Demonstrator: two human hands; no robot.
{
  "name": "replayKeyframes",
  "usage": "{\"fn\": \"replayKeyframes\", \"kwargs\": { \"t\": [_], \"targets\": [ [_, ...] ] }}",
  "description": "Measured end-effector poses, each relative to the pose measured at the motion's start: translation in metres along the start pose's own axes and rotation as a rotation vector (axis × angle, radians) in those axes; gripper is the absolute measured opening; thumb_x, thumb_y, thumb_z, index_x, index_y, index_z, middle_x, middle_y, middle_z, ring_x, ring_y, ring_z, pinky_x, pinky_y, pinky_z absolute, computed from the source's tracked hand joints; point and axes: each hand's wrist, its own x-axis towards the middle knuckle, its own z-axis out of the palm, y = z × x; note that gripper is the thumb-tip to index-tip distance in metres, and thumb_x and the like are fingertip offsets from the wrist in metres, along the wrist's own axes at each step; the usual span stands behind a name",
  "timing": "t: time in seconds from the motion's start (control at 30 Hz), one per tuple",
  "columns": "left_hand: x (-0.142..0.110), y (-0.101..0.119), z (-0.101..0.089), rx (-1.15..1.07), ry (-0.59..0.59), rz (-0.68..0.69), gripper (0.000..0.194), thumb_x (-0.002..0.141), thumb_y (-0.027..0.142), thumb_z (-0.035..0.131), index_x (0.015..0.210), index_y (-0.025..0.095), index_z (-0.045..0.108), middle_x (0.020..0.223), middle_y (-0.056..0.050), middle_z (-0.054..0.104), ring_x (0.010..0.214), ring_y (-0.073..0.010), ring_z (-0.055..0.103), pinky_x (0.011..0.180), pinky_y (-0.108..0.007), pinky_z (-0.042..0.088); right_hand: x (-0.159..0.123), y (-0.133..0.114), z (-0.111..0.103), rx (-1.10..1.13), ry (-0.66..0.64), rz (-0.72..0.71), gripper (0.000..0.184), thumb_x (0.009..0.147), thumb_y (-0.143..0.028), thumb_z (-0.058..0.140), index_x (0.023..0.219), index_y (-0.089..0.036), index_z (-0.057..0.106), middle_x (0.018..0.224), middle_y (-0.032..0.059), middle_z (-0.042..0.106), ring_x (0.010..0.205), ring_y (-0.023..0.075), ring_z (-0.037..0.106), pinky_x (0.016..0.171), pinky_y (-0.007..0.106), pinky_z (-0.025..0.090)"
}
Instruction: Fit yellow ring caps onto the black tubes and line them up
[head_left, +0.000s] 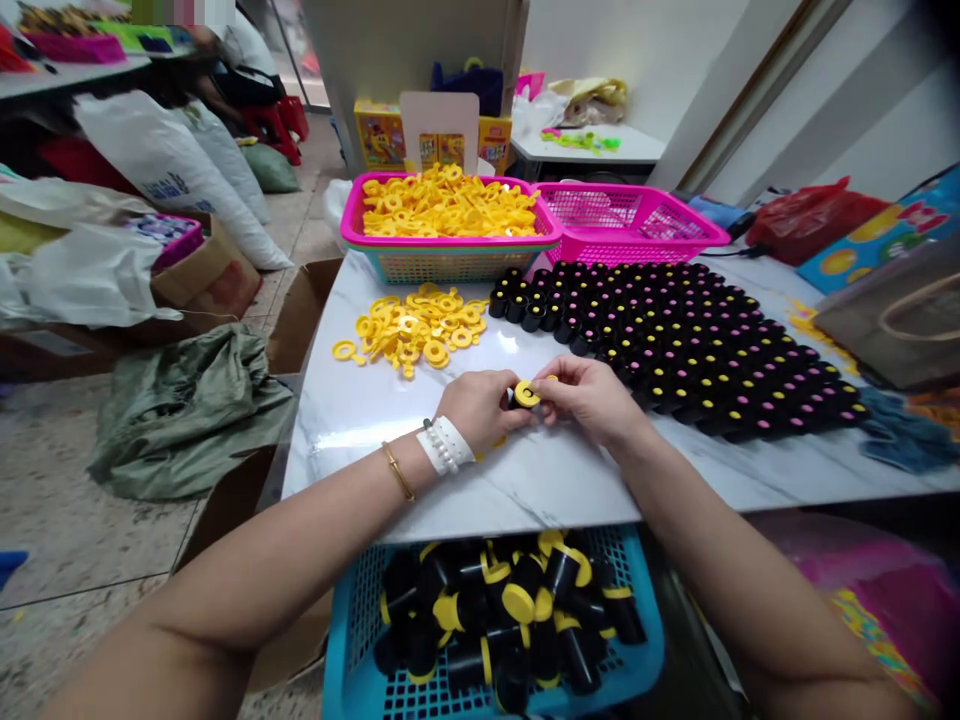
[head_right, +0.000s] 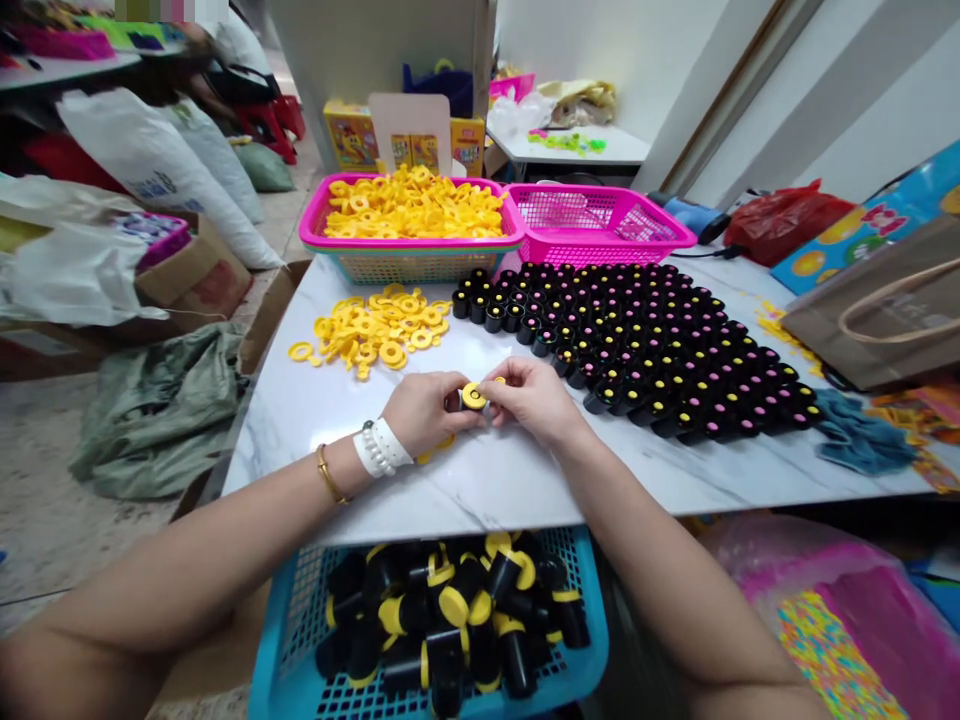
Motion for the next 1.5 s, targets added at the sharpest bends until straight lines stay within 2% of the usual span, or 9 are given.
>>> {"fn": "replayKeyframes", "kwargs": {
  "t": [0.17,0.33,0.5,0.63,0.73,1.07,1.17,1.27,1.5],
  "targets": [
    [-0.001,0.003,-0.006,-0.073,-0.026,-0.007,0.034,0.074,0.049,0.070,0.083,0.016,0.069,0.067,0.000,0.065,0.059,-0.0133,0.055,0.055,-0.024,0.033,0.001,0.000,0.002,0.020,-0.018,-0.002,0.027,0.063,-0.030,0.081,0.071,-0.015,0.060,0.052,-0.0007,0.065,0.042,0.0102,0.060,0.043,0.019,0.052],
    [-0.005,0.008,-0.012,-0.314,-0.061,0.032,0.040,0.082,0.041,0.065,0.114,0.019,0.067,0.059,0.004,0.062,0.053,-0.0098,0.052,0.056,-0.021,0.036,-0.001,0.000,0.000,0.035,-0.035,0.007,0.026,0.066,-0.029,0.078,0.073,-0.017,0.057,0.057,-0.0011,0.068,0.046,0.0111,0.063,0.044,0.019,0.053],
    [-0.004,0.010,-0.011,-0.271,-0.055,0.063,0.020,0.083,0.030,0.061,0.094,0.017,0.072,0.050,0.006,0.053,0.048,-0.0078,0.044,0.052,-0.021,0.030,-0.001,0.006,-0.001,0.043,-0.047,-0.002,0.028,0.069,-0.032,0.076,0.077,-0.018,0.054,0.054,-0.0012,0.066,0.043,0.0122,0.062,0.043,0.021,0.054],
    [-0.001,0.005,-0.014,-0.475,-0.228,-0.064,0.034,0.086,0.039,0.056,0.109,0.016,0.066,0.057,0.003,0.061,0.044,-0.0085,0.048,0.046,-0.020,0.033,-0.005,0.009,0.003,0.034,-0.048,-0.005,0.031,0.072,-0.037,0.075,0.080,-0.019,0.052,0.053,-0.0031,0.064,0.042,0.0115,0.061,0.043,0.021,0.053],
    [0.003,0.002,-0.016,-0.597,-0.324,-0.178,0.039,0.090,0.048,0.045,0.102,0.015,0.064,0.059,0.000,0.065,0.037,-0.0089,0.048,0.038,-0.019,0.032,-0.006,0.010,0.005,0.020,-0.052,-0.055,0.030,0.076,-0.040,0.071,0.085,-0.019,0.051,0.054,-0.0054,0.061,0.044,0.0106,0.060,0.044,0.021,0.052],
    [0.006,0.009,-0.002,-0.574,-0.100,-0.296,0.029,0.088,0.038,0.047,0.069,0.017,0.054,0.046,0.006,0.052,0.035,-0.0067,0.039,0.041,-0.019,0.031,-0.005,0.012,0.005,-0.088,-0.038,-0.100,0.024,0.081,-0.038,0.063,0.087,-0.020,0.048,0.048,-0.0088,0.054,0.036,0.0075,0.048,0.037,0.017,0.040],
    [-0.002,0.006,-0.001,-0.549,-0.068,-0.221,0.031,0.091,0.043,0.046,0.087,0.016,0.060,0.053,0.005,0.056,0.040,-0.0081,0.044,0.043,-0.020,0.033,-0.006,0.013,0.004,-0.073,-0.031,-0.074,0.029,0.079,-0.042,0.066,0.087,-0.020,0.049,0.049,-0.0094,0.053,0.036,0.0069,0.046,0.035,0.016,0.036],
    [-0.010,0.005,-0.001,-0.405,0.001,-0.073,0.037,0.083,0.045,0.061,0.108,0.017,0.060,0.059,0.005,0.058,0.051,-0.0100,0.052,0.051,-0.021,0.038,-0.005,0.012,0.001,-0.051,-0.010,-0.088,0.031,0.074,-0.041,0.072,0.084,-0.018,0.053,0.052,-0.0079,0.054,0.038,0.0056,0.045,0.036,0.016,0.033],
    [-0.007,0.002,-0.004,-0.185,0.050,0.095,0.027,0.078,0.035,0.070,0.098,0.018,0.071,0.073,0.000,0.059,0.063,-0.0110,0.052,0.060,-0.023,0.039,-0.007,0.006,-0.011,0.278,-0.133,-0.022,0.022,0.075,-0.029,0.069,0.091,-0.014,0.066,0.065,-0.0008,0.064,0.056,0.0083,0.061,0.052,0.018,0.051]
  ]
}}
